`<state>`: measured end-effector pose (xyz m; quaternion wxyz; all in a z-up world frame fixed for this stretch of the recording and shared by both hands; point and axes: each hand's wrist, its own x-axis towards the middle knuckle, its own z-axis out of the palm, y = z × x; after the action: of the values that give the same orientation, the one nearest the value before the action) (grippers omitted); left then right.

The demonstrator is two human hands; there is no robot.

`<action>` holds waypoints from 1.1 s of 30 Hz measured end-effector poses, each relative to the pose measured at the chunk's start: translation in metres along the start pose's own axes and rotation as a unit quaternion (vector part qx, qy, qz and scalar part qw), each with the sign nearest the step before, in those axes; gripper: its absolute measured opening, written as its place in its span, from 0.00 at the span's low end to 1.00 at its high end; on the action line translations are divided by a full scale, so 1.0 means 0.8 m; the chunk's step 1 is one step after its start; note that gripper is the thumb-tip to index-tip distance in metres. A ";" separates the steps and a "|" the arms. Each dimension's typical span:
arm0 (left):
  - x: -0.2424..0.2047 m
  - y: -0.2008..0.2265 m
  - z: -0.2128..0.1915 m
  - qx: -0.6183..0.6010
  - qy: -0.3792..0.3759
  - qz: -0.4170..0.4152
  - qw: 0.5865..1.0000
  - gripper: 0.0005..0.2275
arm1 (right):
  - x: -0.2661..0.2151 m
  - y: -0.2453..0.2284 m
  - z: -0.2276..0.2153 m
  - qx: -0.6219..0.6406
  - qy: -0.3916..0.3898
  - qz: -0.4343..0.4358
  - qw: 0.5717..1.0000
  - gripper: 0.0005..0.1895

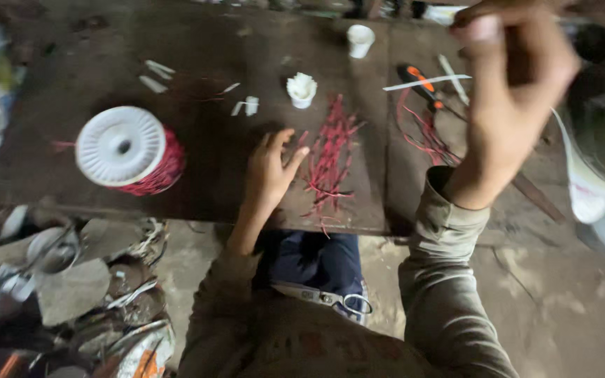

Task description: The person repeatedly picks up red and black wires and white plastic sleeves from a workbench. They insert the wires into the sleeves and place the sleeved wires into a small white cup. The process is repeated for multiple wires throughout the clip.

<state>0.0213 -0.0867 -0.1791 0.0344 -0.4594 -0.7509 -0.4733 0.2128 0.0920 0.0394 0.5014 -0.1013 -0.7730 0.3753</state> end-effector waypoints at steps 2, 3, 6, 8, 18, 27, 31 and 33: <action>0.005 -0.004 0.028 0.090 -0.023 0.051 0.994 0.22 | -0.020 0.018 -0.014 -0.070 -0.044 0.017 0.996 0.04; 0.010 -0.006 0.038 0.136 -0.033 0.080 0.987 0.24 | -0.033 0.029 -0.020 -0.113 -0.065 0.035 0.991 0.03; 0.016 -0.011 0.059 0.035 -0.092 0.012 0.995 0.13 | -0.079 0.075 -0.036 -0.336 -0.094 0.015 0.937 0.07; 0.010 -0.015 0.064 -0.007 -0.057 0.001 0.998 0.10 | -0.121 0.099 -0.044 -0.363 -0.104 0.140 0.915 0.08; 0.004 -0.046 0.074 -0.310 -0.056 -0.118 0.942 0.10 | -0.179 0.203 0.022 -0.463 -0.082 0.087 0.878 0.16; 0.006 -0.084 0.075 -0.537 0.029 -0.192 0.821 0.09 | -0.191 0.206 0.019 -0.481 -0.080 0.111 0.866 0.17; 0.005 -0.086 0.085 -0.524 0.000 -0.201 0.827 0.09 | -0.184 0.211 0.027 -0.457 -0.086 0.065 0.883 0.13; 0.005 -0.084 0.087 -0.520 -0.019 -0.184 0.834 0.10 | -0.177 0.221 0.040 -0.465 -0.097 0.026 0.880 0.14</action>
<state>-0.0028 -0.0409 -0.2606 -0.3115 -0.2724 -0.4653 -0.7825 0.2145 0.1244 -0.1872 0.3092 -0.3062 -0.9003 -0.0064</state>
